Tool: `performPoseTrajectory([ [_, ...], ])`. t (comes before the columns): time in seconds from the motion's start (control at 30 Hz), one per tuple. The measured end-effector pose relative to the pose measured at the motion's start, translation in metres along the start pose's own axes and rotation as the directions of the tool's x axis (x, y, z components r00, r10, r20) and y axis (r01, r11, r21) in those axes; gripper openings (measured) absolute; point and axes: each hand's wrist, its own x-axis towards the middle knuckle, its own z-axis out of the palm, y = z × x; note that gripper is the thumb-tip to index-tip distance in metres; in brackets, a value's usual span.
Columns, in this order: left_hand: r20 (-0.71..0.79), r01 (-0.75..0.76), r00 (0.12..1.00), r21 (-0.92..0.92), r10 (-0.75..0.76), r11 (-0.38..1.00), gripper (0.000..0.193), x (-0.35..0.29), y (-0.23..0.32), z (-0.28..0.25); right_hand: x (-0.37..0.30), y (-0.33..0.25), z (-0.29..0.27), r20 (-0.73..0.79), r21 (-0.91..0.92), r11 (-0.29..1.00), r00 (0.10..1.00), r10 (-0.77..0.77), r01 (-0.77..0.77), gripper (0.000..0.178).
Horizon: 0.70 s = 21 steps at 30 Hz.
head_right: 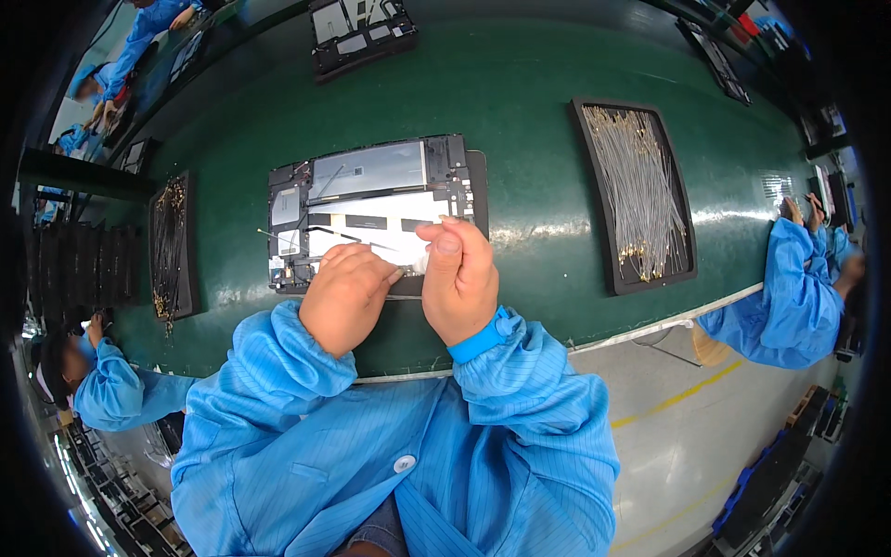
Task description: Assembling internal components of a tablet device on a production line.
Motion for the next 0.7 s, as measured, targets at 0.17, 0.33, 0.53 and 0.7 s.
performPoseTrajectory([
  [0.17,0.036,0.004,0.999,0.011,-0.004,1.0,0.008,0.0,0.002,0.0,-0.001,-0.002,-0.005,0.044,-0.015,0.999,0.998,0.036,-0.035,0.017],
  [0.33,-0.005,-0.022,1.0,-0.019,0.022,1.0,0.008,-0.002,-0.003,-0.001,0.02,-0.029,0.004,0.362,-0.334,0.895,0.917,-0.168,0.296,0.013],
  [0.53,0.061,-0.034,0.998,0.084,0.028,0.996,0.01,0.006,-0.019,-0.008,0.026,-0.024,0.006,0.346,-0.366,0.93,0.923,0.168,-0.032,0.021],
  [0.7,-0.563,0.492,0.787,0.327,-0.251,0.807,0.022,-0.017,-0.077,-0.059,0.041,-0.022,-0.035,-0.031,0.062,0.793,0.793,0.608,-0.606,0.044],
])
